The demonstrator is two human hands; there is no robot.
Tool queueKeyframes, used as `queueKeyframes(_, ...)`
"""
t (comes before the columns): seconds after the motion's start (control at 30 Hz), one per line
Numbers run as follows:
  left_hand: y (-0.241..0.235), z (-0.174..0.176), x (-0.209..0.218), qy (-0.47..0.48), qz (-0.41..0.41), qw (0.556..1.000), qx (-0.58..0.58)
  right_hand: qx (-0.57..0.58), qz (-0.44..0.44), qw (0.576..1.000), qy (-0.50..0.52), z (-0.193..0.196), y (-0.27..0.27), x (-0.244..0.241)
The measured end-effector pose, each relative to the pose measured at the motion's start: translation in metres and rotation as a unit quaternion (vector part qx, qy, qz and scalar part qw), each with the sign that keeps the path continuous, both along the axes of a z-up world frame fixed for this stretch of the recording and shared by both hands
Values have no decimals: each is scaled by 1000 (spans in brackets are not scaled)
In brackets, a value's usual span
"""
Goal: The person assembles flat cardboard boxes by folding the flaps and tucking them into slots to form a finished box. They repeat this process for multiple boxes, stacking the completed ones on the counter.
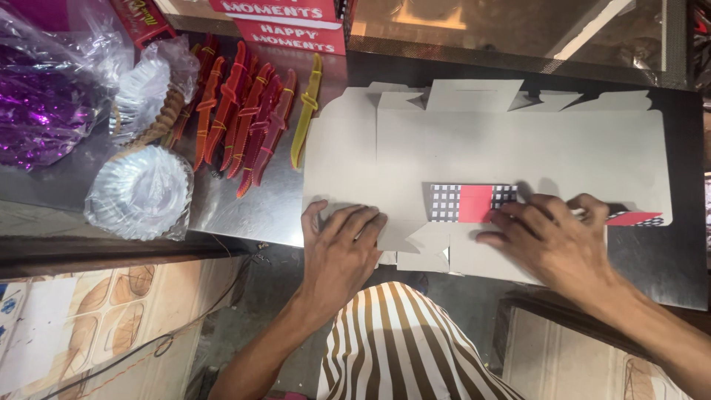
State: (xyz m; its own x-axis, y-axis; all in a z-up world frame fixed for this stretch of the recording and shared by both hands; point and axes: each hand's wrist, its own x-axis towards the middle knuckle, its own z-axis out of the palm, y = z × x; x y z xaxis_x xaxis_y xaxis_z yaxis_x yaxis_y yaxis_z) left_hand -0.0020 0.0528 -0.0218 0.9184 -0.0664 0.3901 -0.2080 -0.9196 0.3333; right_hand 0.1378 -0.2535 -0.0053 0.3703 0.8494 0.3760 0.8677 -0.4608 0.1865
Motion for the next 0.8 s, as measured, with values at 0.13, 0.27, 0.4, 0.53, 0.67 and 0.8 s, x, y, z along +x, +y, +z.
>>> queueKeyframes(0.13, 0, 3, 2, 1, 0, 1000, -13, 40, 55, 994, 86, 2, 32, -12)
queueKeyframes(0.27, 1, 6, 5, 20, -5, 999, -28, 33, 54, 972, 225, 4, 69, -17)
queueKeyframes(0.4, 4, 10, 6, 39, 0, 998, -48, 30, 6, 963, 267, 7, 91, -13)
queueKeyframes(0.53, 5, 9, 7, 33, 20, 994, -101, 30, -24, 935, 353, 10, 97, -5)
queueKeyframes(0.67, 7, 9, 18, 47, 37, 991, -123, 49, -55, 914, 398, 12, 105, 4)
queueKeyframes(0.8, 5, 11, 25, 57, 51, 988, -135, 43, -124, 883, 451, 15, 113, 1)
